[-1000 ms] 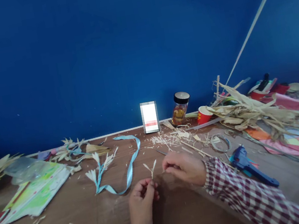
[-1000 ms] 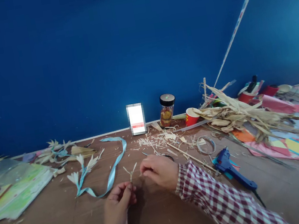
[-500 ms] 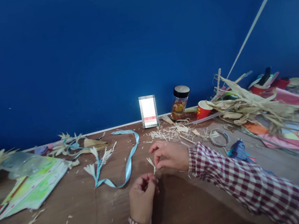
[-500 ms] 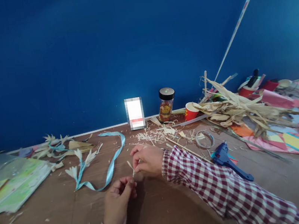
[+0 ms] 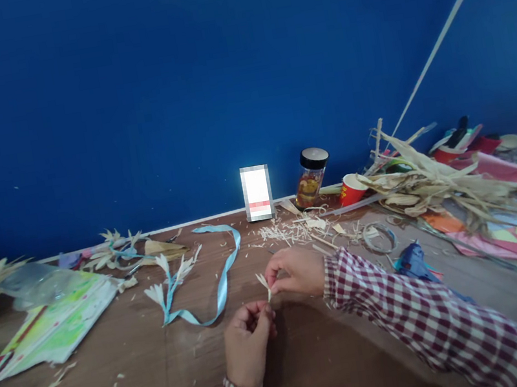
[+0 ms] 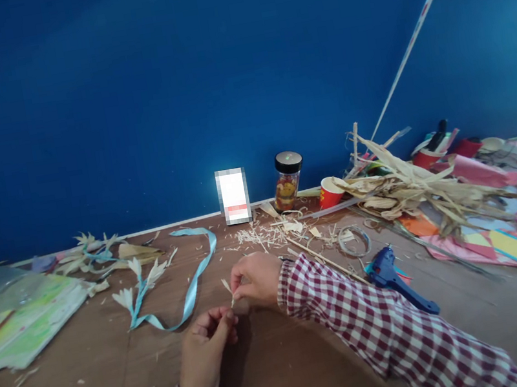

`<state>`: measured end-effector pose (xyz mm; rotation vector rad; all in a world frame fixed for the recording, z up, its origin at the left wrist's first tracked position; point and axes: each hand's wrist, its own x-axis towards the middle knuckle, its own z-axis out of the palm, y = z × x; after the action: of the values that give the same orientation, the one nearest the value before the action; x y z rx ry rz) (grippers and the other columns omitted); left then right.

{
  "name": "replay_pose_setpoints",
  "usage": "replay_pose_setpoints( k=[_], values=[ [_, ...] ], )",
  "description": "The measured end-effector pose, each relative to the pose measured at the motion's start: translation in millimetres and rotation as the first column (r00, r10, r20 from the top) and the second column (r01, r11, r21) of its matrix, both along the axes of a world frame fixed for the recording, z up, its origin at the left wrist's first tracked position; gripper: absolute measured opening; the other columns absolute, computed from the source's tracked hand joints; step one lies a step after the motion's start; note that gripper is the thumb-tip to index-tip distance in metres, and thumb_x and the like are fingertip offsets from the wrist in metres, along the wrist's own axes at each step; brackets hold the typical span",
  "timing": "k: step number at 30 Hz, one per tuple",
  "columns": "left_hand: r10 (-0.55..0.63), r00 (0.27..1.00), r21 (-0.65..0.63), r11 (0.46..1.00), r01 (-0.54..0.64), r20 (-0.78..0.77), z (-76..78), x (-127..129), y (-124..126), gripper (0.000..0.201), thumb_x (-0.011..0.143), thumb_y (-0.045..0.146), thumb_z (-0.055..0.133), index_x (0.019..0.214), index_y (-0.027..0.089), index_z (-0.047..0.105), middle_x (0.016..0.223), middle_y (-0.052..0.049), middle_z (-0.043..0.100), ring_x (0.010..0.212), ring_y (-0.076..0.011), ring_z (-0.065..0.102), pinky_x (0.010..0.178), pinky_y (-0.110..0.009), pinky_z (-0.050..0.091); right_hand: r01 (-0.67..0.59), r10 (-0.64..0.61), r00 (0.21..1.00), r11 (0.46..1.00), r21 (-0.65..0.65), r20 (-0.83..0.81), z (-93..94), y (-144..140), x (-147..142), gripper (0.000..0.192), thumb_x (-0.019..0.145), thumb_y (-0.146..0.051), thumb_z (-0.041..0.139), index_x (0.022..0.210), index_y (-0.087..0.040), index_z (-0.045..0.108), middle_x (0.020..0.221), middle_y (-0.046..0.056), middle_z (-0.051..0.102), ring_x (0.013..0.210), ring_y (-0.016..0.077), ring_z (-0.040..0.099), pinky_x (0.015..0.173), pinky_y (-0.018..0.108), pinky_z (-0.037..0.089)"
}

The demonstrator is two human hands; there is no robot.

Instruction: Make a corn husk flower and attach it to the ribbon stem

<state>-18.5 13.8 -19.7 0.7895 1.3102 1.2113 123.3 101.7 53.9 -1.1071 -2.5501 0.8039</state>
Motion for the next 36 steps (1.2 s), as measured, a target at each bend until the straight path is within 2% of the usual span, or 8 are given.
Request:
replay_pose_setpoints(
  k=[9,24,36],
  values=[
    [0.006,1.000,0.016,1.000,-0.006,-0.017,-0.7,0,0,0.019,0.064,0.032,0.064,0.069,0.014,0.060,0.054,0.003,0.058,0.044,-0.0079,0.049,0.044,-0.019,0.040,0.044,-0.045,0.998,0.999,0.023,0.054,2.1,-3,-3,0.009,0.068,-0.027,0.065,0.070,-0.019,0.064,0.076,0.000,0.066,0.073,0.0147,0.057,0.065,0.024,0.037],
    [-0.003,0.999,0.004,1.000,0.003,-0.037,-1.2,0,0,0.020,0.064,0.033,0.064,0.069,0.015,0.060,0.055,0.002,0.059,0.046,-0.0094,0.050,0.046,-0.020,0.041,0.059,-0.063,0.997,0.994,0.095,0.036,-9.7,-6,-3,0.009,0.068,-0.027,0.061,0.071,-0.019,0.063,0.073,0.000,0.065,0.069,0.0141,0.057,0.061,0.023,0.035],
    [-0.033,0.999,0.051,0.998,0.033,-0.008,-4.1,-1,0,0.022,0.071,0.035,0.060,0.080,0.015,0.060,0.065,0.001,0.060,0.050,-0.0094,0.050,0.051,-0.022,0.043,0.059,-0.059,0.998,0.995,0.076,-0.002,-8.2,-5,-3,0.007,0.068,-0.023,0.060,0.071,-0.018,0.063,0.073,0.000,0.066,0.070,0.0137,0.058,0.063,0.022,0.036]
  ],
)
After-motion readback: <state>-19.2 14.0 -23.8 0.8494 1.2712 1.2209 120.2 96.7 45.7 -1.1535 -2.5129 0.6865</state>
